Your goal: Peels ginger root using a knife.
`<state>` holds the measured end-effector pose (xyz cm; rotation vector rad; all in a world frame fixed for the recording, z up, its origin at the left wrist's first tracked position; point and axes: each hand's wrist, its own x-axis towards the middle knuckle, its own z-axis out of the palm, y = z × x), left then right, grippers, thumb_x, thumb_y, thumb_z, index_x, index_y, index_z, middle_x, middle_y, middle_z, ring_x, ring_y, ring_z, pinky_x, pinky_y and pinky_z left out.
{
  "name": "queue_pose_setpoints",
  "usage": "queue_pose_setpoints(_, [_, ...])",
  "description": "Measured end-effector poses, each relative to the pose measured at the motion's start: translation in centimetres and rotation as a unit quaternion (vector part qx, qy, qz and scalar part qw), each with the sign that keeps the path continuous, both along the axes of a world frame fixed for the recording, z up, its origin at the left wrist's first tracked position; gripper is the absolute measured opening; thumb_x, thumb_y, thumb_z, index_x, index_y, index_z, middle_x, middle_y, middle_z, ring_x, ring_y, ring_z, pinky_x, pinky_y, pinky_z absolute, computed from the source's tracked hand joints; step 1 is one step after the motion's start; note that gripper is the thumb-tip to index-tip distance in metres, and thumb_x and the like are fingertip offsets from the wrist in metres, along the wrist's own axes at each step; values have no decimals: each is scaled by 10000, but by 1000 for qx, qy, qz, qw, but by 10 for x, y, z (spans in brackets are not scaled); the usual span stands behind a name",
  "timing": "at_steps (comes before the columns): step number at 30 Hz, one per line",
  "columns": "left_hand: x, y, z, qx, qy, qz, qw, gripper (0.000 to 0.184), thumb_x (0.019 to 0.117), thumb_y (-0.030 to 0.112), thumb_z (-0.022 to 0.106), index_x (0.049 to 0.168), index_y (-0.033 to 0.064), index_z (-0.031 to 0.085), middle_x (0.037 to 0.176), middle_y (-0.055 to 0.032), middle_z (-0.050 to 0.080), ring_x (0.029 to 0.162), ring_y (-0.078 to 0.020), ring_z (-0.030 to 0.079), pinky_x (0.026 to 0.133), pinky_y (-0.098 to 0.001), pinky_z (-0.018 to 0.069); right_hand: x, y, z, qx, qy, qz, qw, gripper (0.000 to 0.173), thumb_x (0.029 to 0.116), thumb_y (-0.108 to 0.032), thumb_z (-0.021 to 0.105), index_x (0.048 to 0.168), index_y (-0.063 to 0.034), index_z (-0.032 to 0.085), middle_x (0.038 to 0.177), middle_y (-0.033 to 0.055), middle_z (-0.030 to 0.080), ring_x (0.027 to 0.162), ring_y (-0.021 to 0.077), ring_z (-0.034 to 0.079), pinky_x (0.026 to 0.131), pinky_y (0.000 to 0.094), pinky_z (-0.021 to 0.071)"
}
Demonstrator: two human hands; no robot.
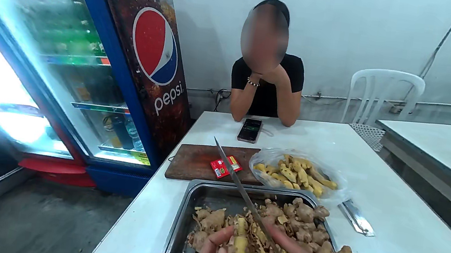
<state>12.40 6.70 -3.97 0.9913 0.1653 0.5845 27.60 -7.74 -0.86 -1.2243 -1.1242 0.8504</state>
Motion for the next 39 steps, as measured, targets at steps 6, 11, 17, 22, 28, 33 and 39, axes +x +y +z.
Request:
queue_pose_setpoints(6, [5, -12, 2, -133, 43, 22, 990, 307, 1102, 170, 240, 1223, 79, 508, 1033, -20, 706, 960, -115, 697, 918, -325, 576, -20, 1, -5, -81, -182, -92, 976, 763, 1032, -503, 529, 1597, -31, 327, 1435, 216, 573, 961, 217, 691, 847, 456, 565])
queue_pose_setpoints(11, [2, -16, 2, -72, 58, 39, 995, 366, 1093, 201, 390, 1424, 60, 455, 1197, 13, 655, 1074, -67, 649, 933, -273, 552, -37, 8, -12, -55, -260, -126, 956, 849, 978, -492, 641, 1581, 17, 329, 1405, 197, 608, 1143, 287, 679, 953, 507, 544])
queue_pose_setpoints(17, [3, -27, 13, -15, 117, 131, 984, 333, 1012, -8, 452, 1322, 56, 552, 1174, 42, 686, 1057, -37, 659, 939, -257, 549, -34, 10, -11, -63, -279, -136, 948, 806, 979, -498, 638, 1574, -21, 377, 1399, 176, 622, 1105, 276, 701, 912, 504, 565])
queue_pose_setpoints(22, [1, -24, 1, 31, 74, 130, 988, 367, 1024, 8, 460, 1390, -11, 477, 1292, -2, 642, 1173, -65, 620, 1028, -283, 510, -29, 9, -9, -48, -276, -114, 953, 765, 986, -479, 635, 1568, -41, 401, 1396, 165, 627, 1098, 273, 703, 907, 499, 567])
queue_pose_setpoints(28, [1, -23, 0, 20, 87, 117, 989, 361, 1022, 0, 448, 1381, 5, 487, 1268, 11, 643, 1151, -53, 620, 1013, -277, 512, -27, 7, -14, -47, -261, -102, 959, 747, 999, -493, 605, 1580, -75, 393, 1473, 140, 573, 1213, 249, 658, 993, 488, 537])
queue_pose_setpoints(33, [2, -25, -1, 12, 92, 119, 989, 334, 1017, -18, 433, 1343, 9, 501, 1245, 18, 654, 1152, -47, 621, 1018, -273, 508, -27, 6, -16, -47, -261, -104, 959, 709, 1010, -475, 594, 1577, -93, 406, 1484, 114, 570, 1218, 236, 659, 988, 497, 545])
queue_pose_setpoints(39, [-2, -22, -7, 1, 59, 109, 992, 215, 1005, 0, 515, 1208, 44, 573, 1124, 32, 728, 1058, -61, 686, 978, -294, 556, -18, 2, -15, -29, -223, -73, 972, 633, 1022, -435, 589, 1555, -121, 456, 1490, 90, 568, 1227, 210, 652, 1009, 476, 537])
